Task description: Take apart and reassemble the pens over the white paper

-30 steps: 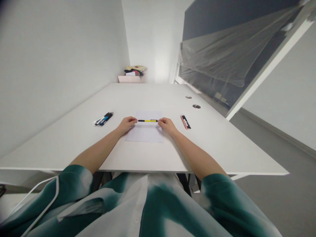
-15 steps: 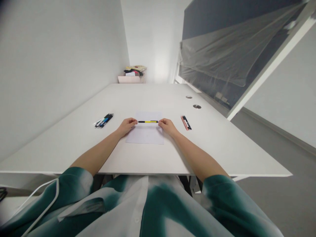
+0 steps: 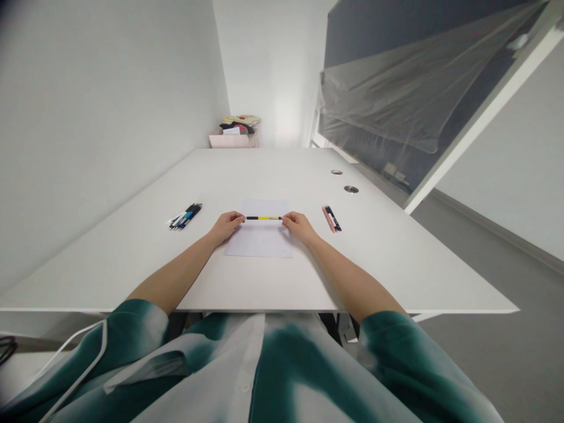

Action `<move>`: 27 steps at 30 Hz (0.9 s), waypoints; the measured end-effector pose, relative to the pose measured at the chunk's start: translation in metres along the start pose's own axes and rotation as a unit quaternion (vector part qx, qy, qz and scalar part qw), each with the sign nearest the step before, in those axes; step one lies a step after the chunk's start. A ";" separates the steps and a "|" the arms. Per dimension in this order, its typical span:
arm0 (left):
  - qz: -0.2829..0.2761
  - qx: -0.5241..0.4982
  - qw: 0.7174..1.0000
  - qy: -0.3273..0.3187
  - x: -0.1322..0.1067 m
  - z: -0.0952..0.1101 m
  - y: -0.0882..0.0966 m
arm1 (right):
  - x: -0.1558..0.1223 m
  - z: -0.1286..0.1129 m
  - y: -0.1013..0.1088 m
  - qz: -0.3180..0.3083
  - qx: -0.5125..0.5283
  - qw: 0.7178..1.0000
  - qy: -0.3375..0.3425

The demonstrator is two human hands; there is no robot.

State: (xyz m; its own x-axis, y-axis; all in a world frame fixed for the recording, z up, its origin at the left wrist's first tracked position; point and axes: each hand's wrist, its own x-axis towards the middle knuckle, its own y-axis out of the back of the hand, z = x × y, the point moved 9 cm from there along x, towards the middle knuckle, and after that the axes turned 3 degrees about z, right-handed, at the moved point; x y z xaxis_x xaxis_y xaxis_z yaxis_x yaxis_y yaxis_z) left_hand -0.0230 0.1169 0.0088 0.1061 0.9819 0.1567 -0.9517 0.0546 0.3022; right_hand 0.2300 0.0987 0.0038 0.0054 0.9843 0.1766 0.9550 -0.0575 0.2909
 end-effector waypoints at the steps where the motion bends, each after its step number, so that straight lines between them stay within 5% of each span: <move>1: 0.000 0.003 1.000 0.000 -0.001 0.001 0.000 | 0.000 0.000 0.000 0.003 0.001 1.000 0.000; 27: 0.000 0.029 0.999 -0.027 0.001 0.004 -0.001 | -0.001 -0.005 0.001 0.008 -0.022 1.000 0.021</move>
State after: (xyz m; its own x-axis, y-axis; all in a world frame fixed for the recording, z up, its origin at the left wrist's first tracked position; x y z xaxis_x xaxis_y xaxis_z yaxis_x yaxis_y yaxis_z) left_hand -0.0208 0.1168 0.0126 0.1235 0.9707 0.2060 -0.9335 0.0432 0.3560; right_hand 0.2297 0.0965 0.0086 0.0072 0.9754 0.2205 0.9408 -0.0814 0.3292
